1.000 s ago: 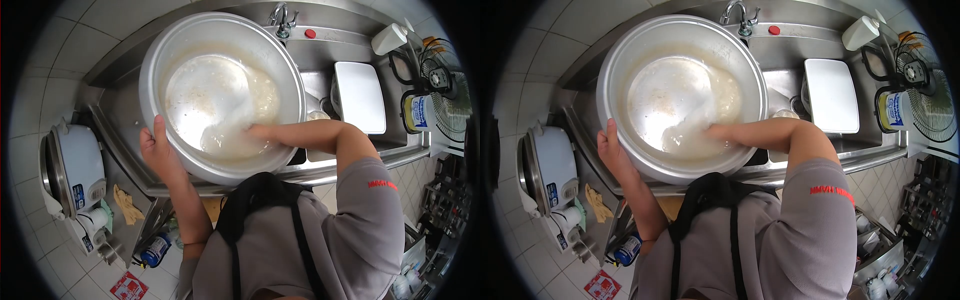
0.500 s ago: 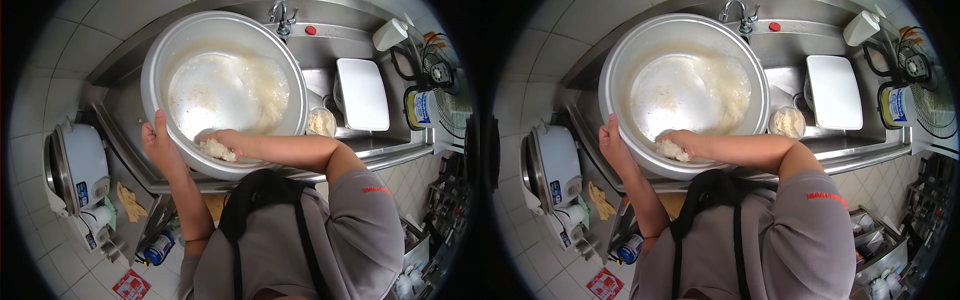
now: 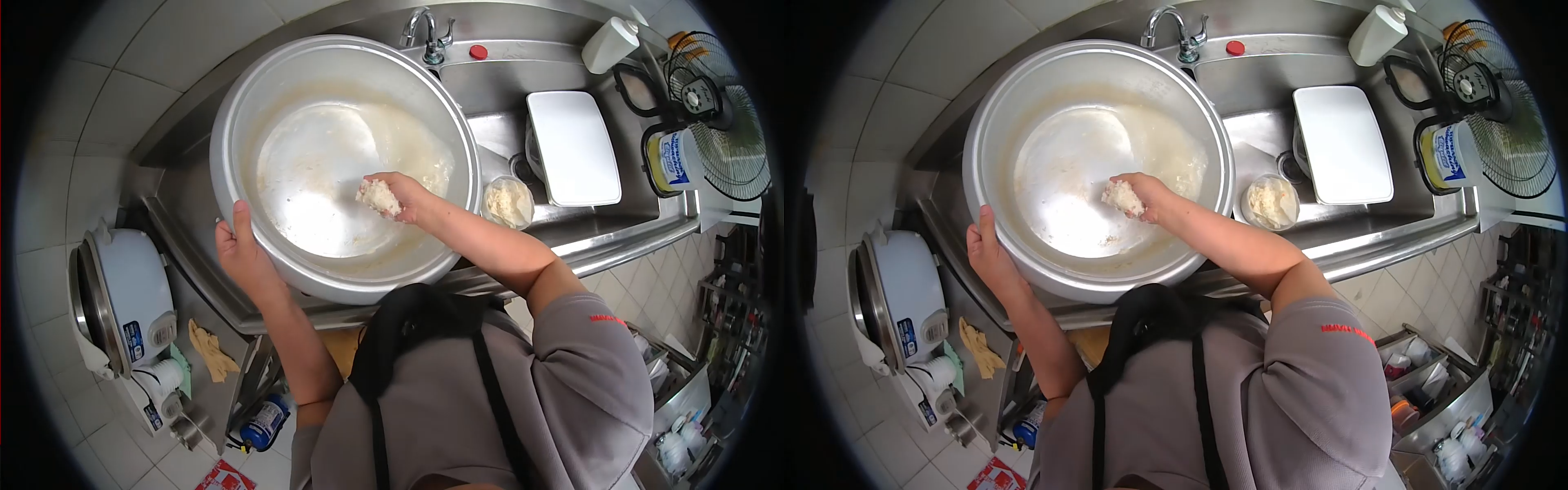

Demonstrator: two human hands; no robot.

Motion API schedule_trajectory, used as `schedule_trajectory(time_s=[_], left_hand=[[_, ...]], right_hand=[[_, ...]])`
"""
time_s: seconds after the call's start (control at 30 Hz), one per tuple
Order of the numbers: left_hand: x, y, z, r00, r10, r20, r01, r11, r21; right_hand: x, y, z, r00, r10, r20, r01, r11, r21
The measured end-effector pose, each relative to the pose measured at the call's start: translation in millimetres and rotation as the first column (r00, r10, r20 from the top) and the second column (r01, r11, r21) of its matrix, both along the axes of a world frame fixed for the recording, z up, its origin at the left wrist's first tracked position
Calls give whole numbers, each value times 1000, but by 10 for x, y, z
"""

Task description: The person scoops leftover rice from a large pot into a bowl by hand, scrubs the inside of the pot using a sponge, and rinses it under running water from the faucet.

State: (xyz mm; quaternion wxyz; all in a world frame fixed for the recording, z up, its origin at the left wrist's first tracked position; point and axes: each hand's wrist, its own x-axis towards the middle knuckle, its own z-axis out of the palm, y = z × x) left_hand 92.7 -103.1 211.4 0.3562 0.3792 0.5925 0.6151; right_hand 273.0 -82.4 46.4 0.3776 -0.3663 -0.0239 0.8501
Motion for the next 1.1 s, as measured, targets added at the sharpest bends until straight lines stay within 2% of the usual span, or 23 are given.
schedule_trajectory(time_s=[0.3,0.43,0.53,0.6,0.67,0.7,0.77,0.83,0.87,0.9,0.93,1.0,1.03,1.07,1.1], left_hand=[[-21,-1,10,999,-13,-47,12,1000,-21],[-30,13,-24,1000,-21,9,21,1000,-18],[-39,27,-23,999,2,-40,-3,999,-35],[-58,38,-47,1000,-8,-26,8,1000,-25],[-67,45,-62,1000,-14,-19,13,1000,-18],[-71,48,-63,1000,-15,-21,15,1000,-17],[-70,50,-63,1000,-5,-27,5,1000,-21],[-55,58,-54,999,9,-36,-10,999,-31],[-47,59,-36,998,19,-57,-21,999,-40],[-37,55,-12,997,28,-78,-32,998,-52],[-25,56,-2,995,35,-97,-41,997,-61],[-46,65,-20,997,6,-76,-11,998,-62],[-53,64,-28,998,-9,-66,5,998,-63],[-46,67,-33,998,-17,-57,13,998,-57],[-45,78,-36,999,-17,-48,15,999,-48]], right_hand=[[137,3,-54,991,-21,-134,26,999,35],[426,-89,111,962,-89,-259,108,992,61],[863,-315,341,960,-201,-193,214,976,48],[1204,-469,310,950,-306,-62,312,938,149],[1633,-576,120,970,-234,63,220,959,177],[1783,-616,24,945,-224,237,190,969,160],[2034,-682,-270,822,-158,547,119,987,108],[2260,-765,-851,618,-54,785,53,998,27],[2400,-788,-1326,381,131,915,-135,987,-85],[2440,-819,-1660,29,208,978,-445,879,-173],[2475,-849,-2002,-330,150,932,-656,673,-341],[2555,-940,-3223,-437,185,880,-665,592,-455],[2493,-971,-3301,-426,312,849,-572,635,-520],[2396,-1037,-3228,-425,231,875,-415,809,-415],[2276,-1105,-3072,-440,141,887,-245,931,-270]])
